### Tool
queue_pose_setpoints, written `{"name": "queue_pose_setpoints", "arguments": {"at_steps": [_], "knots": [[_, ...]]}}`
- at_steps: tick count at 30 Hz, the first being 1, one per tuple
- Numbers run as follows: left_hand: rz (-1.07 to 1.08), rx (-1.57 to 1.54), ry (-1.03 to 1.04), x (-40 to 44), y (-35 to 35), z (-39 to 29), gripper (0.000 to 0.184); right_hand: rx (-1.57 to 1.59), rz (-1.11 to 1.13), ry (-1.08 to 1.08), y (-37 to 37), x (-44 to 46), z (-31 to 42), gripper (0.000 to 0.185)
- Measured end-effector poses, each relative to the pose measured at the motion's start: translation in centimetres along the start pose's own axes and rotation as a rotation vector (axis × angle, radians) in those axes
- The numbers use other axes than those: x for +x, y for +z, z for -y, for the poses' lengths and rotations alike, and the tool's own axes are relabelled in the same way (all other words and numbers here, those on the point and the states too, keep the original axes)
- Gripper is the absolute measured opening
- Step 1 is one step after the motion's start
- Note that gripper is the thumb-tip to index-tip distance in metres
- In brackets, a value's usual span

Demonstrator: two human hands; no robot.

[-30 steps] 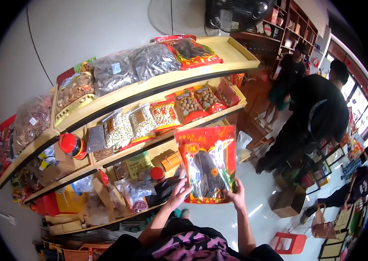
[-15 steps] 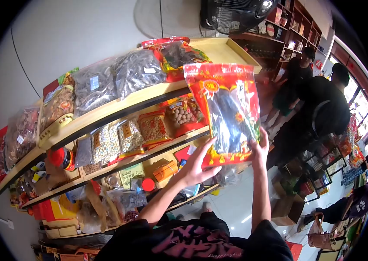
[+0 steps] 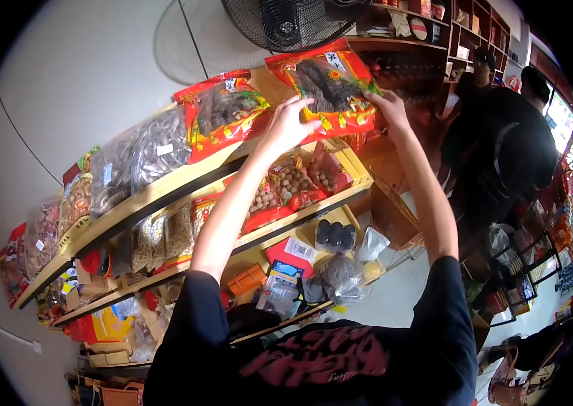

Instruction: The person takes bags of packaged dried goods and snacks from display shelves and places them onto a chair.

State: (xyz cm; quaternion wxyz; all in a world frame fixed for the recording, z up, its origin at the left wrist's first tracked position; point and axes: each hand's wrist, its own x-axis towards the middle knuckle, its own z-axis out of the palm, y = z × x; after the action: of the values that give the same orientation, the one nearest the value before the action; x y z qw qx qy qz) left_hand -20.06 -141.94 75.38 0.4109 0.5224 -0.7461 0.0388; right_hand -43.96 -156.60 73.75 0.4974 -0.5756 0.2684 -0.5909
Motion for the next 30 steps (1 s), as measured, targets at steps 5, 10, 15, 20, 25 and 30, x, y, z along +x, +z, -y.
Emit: {"name": "queue_pose_setpoints", "arguments": {"at_steps": [5,10,15,20,25,30], "knots": [[0.075,-0.042,-0.118,5.2,3.0,2.8,0.055,-0.104,0.103,0.122,-1.1,8.1,0.3,0.04],[0.113,0.029,-0.236,6.8,4.8,2.3,0.062,-0.091,0.169,0.127,-1.4,12.5,-0.8,0.033],[0.122,-0.008,-0.281,7.3,5.9,1.4,0.066,-0.261,0.105,0.068,-3.0,11.7,-0.7,0.037],[0.094,0.009,-0.229,8.2,7.1,1.7,0.069,-0.062,0.049,0.0,-3.9,11.0,-1.1,0.035],[0.03,-0.157,-0.28,11.4,8.3,4.5,0.069,0.083,0.01,0.072,-3.3,13.3,-1.3,0.035],[0.09,-0.001,-0.339,10.0,7.8,5.5,0.063,-0.15,0.093,-0.092,-2.5,17.9,-6.6,0.049]]}}
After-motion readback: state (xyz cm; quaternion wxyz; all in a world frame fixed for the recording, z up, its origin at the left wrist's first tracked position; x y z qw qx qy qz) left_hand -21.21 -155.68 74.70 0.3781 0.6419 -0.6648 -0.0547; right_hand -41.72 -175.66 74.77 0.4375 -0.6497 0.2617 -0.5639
